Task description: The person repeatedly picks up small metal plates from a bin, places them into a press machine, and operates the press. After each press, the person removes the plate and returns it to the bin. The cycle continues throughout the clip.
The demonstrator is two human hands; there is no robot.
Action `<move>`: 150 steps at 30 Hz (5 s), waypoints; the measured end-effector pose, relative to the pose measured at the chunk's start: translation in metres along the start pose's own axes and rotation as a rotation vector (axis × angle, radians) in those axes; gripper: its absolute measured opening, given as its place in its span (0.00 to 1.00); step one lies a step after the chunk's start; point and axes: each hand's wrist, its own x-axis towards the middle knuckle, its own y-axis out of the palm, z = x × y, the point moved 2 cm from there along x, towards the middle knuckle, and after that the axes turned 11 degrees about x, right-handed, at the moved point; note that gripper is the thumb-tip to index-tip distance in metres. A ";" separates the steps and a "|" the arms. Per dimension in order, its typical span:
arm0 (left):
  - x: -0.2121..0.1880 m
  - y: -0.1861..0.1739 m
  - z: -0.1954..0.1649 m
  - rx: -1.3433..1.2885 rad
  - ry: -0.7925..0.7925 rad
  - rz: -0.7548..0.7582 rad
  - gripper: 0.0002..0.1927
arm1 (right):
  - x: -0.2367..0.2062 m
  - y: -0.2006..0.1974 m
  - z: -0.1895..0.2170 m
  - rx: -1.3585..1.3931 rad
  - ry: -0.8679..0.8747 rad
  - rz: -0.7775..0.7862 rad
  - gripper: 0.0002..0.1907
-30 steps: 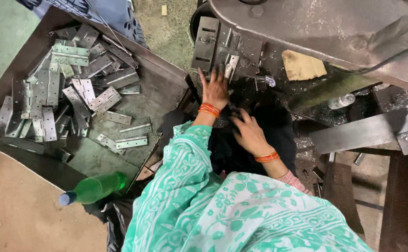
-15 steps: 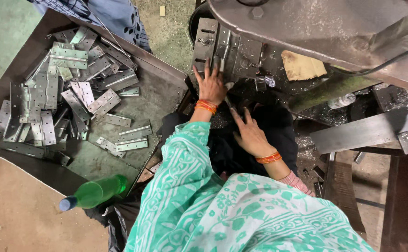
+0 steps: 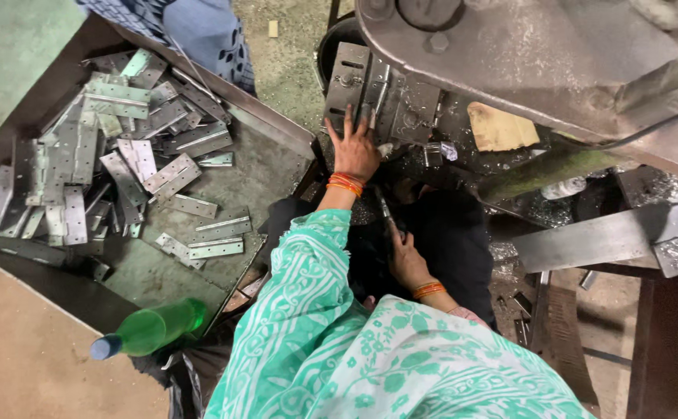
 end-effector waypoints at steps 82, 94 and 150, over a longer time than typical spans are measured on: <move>-0.221 -0.112 0.086 -1.557 -0.882 -0.937 0.47 | -0.028 -0.115 0.086 -0.095 -0.120 -0.073 0.35; -0.314 -0.038 0.224 -0.501 -1.520 -0.953 0.49 | -0.019 -0.104 0.077 -0.024 -0.248 -0.038 0.33; -0.351 -0.027 0.127 0.011 -0.896 -0.345 0.49 | -0.024 -0.100 0.050 0.059 -0.171 -0.130 0.35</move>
